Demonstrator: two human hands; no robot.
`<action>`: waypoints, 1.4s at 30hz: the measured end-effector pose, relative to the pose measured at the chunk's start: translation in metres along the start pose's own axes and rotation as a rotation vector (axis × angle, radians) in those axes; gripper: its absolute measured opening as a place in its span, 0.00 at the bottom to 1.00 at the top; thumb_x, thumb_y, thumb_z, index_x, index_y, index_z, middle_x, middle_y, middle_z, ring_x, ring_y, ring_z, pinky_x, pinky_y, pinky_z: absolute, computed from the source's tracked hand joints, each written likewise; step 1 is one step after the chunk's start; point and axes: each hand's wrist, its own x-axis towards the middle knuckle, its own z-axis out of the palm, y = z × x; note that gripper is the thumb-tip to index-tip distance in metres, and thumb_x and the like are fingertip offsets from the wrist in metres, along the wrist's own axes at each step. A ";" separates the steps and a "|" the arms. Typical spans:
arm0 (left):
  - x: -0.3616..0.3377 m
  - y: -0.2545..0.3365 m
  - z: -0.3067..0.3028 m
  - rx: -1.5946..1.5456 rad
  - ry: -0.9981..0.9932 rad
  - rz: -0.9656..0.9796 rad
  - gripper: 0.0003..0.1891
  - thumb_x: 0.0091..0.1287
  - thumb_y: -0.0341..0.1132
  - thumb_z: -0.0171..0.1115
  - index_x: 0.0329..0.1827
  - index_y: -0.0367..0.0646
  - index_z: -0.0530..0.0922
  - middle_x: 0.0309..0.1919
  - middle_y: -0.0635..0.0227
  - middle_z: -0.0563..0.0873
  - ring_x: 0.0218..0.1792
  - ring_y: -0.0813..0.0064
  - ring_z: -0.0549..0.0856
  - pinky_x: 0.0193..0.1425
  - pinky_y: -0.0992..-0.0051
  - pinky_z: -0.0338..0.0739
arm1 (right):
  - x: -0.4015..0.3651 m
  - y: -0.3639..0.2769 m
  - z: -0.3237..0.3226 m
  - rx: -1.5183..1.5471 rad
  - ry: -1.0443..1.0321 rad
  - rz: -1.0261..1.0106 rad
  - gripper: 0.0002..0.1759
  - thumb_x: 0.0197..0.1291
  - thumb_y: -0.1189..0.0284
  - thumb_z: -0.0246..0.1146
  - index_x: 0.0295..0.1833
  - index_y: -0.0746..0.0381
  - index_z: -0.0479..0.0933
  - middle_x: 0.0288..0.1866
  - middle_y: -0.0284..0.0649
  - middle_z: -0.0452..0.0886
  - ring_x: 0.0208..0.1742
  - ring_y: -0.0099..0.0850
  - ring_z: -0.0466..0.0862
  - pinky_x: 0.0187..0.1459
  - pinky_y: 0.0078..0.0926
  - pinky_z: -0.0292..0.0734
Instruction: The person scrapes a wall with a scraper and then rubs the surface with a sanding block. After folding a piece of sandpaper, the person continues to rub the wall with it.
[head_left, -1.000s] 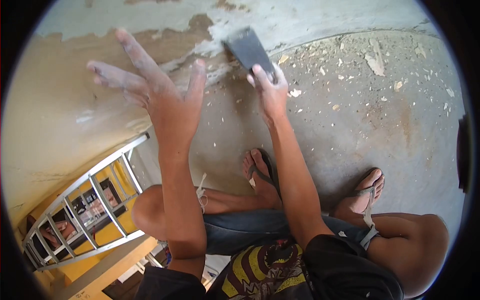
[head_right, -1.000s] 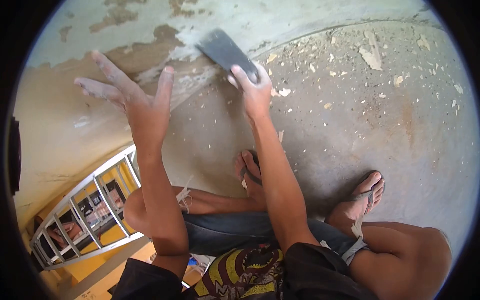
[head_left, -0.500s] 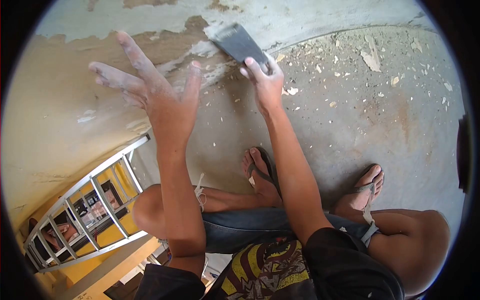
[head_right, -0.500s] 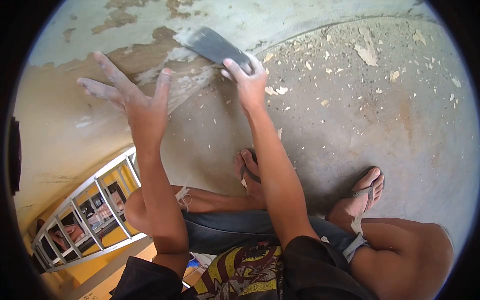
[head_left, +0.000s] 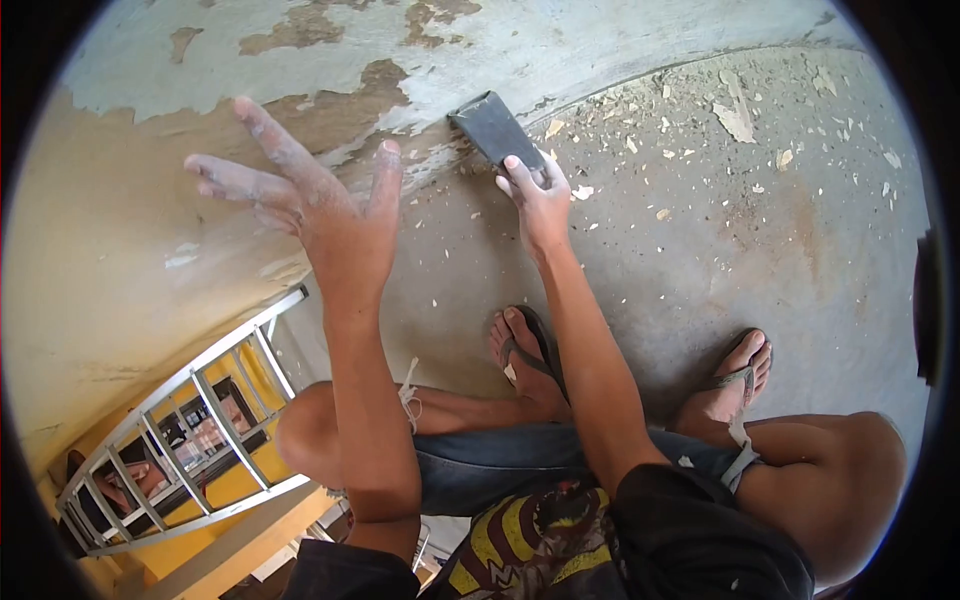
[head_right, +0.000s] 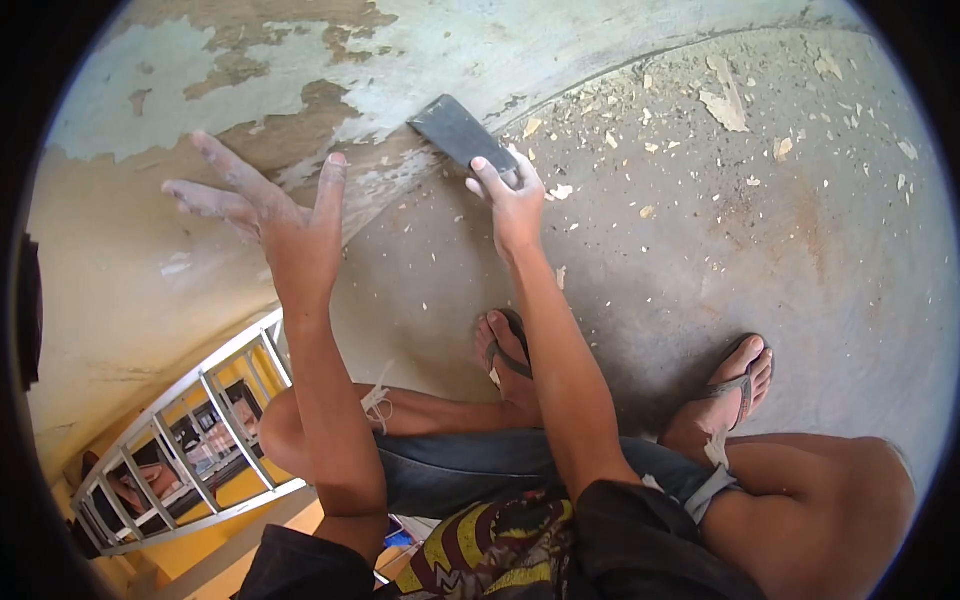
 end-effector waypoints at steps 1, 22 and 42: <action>0.001 -0.001 0.002 0.003 -0.006 -0.003 0.61 0.57 0.47 0.73 0.83 0.60 0.32 0.75 0.36 0.19 0.74 0.25 0.26 0.71 0.28 0.41 | -0.001 0.001 -0.002 0.000 -0.023 -0.042 0.27 0.61 0.76 0.70 0.62 0.74 0.70 0.49 0.44 0.82 0.46 0.28 0.84 0.44 0.24 0.87; 0.001 0.005 0.002 0.027 -0.041 -0.033 0.63 0.57 0.45 0.76 0.82 0.53 0.31 0.73 0.33 0.17 0.74 0.32 0.21 0.75 0.36 0.38 | 0.002 0.004 0.010 0.074 0.013 0.076 0.24 0.63 0.75 0.68 0.61 0.69 0.70 0.49 0.43 0.81 0.45 0.31 0.85 0.42 0.25 0.88; 0.000 0.003 0.006 -0.019 -0.008 -0.051 0.63 0.55 0.44 0.75 0.82 0.56 0.31 0.73 0.32 0.19 0.73 0.25 0.23 0.72 0.30 0.41 | 0.004 -0.007 0.010 0.080 -0.034 0.048 0.23 0.63 0.75 0.69 0.60 0.68 0.71 0.49 0.39 0.80 0.47 0.25 0.83 0.45 0.24 0.86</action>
